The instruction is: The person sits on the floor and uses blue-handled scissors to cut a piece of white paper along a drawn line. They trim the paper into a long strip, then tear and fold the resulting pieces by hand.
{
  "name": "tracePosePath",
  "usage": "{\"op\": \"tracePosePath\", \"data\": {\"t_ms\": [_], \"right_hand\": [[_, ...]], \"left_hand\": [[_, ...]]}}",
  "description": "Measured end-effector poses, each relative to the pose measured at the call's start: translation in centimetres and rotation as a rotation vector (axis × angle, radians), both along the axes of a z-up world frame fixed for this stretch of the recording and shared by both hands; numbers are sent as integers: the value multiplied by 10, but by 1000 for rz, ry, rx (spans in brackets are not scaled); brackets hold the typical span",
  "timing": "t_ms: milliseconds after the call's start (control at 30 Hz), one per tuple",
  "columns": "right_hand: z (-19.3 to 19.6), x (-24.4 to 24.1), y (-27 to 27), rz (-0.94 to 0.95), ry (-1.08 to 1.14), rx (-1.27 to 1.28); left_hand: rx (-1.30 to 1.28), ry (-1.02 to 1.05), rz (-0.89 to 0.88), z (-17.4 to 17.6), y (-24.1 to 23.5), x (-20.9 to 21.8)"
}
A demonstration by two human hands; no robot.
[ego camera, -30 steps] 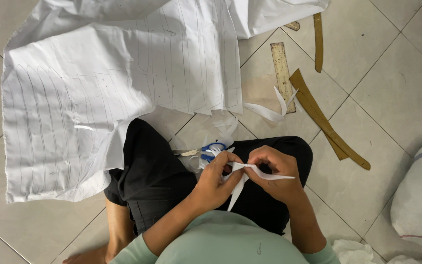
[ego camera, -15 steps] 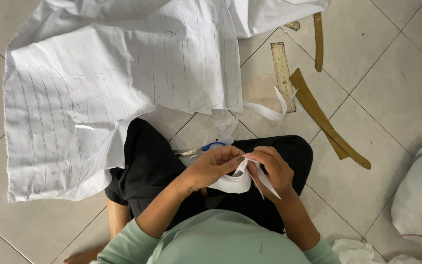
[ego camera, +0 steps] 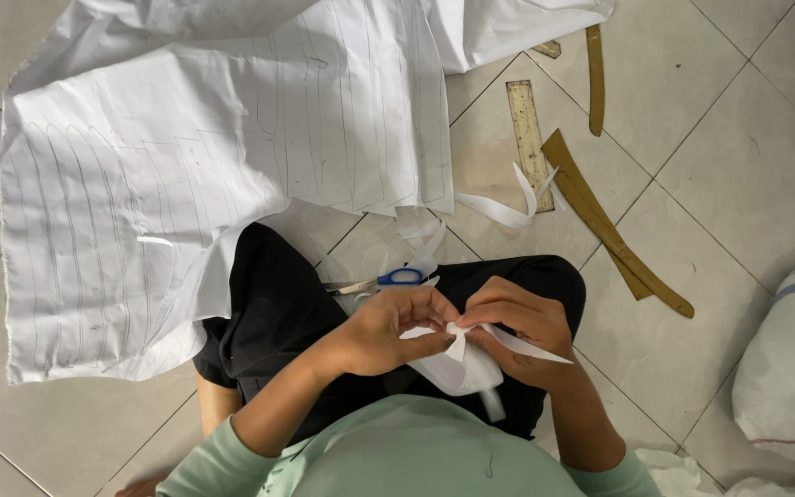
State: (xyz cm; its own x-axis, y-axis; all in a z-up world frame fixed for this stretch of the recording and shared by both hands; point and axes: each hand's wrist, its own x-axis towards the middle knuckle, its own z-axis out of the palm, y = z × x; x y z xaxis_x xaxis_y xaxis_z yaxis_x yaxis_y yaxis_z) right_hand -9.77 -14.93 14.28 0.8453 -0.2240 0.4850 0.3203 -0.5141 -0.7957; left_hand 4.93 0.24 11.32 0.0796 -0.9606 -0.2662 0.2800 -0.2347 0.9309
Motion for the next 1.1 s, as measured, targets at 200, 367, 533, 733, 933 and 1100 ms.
{"op": "tracePosePath", "data": {"t_ms": [200,367,533,733,933,1100], "right_hand": [[14,-3,11,99,46,63],[7,-13,13,137,-7,69],[9,-16,27,-15,-65,-9],[24,-33,34,-114,99,-71],[9,-64,9,91,240,-191],[-26,-77,-16,141,219,-305]], "left_hand": [[-199,-413,88,16,14,-3],[-401,-500,111,23,28,-6],[-238,7,-53,14,37,-9],[-724,-456,306,27,42,-17],[-460,38,101,19,52,-23],[-506,-636,263,24,48,-12]]}}
